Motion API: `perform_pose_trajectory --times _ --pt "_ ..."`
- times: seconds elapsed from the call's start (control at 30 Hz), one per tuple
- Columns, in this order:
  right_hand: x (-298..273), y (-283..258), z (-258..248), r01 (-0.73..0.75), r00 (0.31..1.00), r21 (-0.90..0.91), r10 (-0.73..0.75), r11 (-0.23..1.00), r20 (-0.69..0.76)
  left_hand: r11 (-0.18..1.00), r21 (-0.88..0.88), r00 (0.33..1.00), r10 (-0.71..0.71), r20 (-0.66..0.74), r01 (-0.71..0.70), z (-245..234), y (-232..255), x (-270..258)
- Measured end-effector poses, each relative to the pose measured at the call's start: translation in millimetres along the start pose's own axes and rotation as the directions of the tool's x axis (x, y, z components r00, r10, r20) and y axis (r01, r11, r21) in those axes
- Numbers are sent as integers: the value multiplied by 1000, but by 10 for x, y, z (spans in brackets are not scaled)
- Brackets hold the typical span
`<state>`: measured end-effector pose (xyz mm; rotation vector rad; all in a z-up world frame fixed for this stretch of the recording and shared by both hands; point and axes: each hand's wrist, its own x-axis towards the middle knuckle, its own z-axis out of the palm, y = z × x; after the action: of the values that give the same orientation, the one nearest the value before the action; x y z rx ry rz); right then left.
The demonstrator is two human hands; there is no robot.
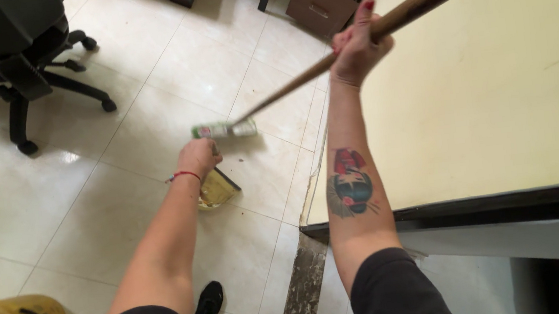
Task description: The person assembles a broom by screwing a handle into a broom head and then uses it to sweep the floor.
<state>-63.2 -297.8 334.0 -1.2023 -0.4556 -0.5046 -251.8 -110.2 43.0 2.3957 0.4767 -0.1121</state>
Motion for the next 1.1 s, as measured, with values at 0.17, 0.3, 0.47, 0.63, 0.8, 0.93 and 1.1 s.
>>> perform_pose_trajectory --times 0.17,0.3,0.47,0.63,0.8,0.93,1.1 --pt "-267 674 126 -101 978 54 90 993 187 999 -28 998 -38 47 40 -201 -32 -113" --pt "-548 1099 -145 -248 882 -201 307 948 357 997 26 989 -78 126 76 -47 -127 -155" --pt "-76 403 -202 -265 871 -183 316 947 376 990 40 979 -137 149 133 37 -88 -55" --pt "296 -129 -187 -429 831 -216 477 877 285 984 100 954 -167 248 146 -56 224 -24" --pt "383 -31 -242 -66 998 -137 66 988 -3 993 46 970 -114 215 106 235 103 168" --pt "528 37 -381 90 987 -110 -104 990 -125 997 12 982 -76 175 75 315 -11 180" --pt "438 1042 -579 107 988 -296 -136 949 -79 992 44 969 -123 213 117 112 65 88"
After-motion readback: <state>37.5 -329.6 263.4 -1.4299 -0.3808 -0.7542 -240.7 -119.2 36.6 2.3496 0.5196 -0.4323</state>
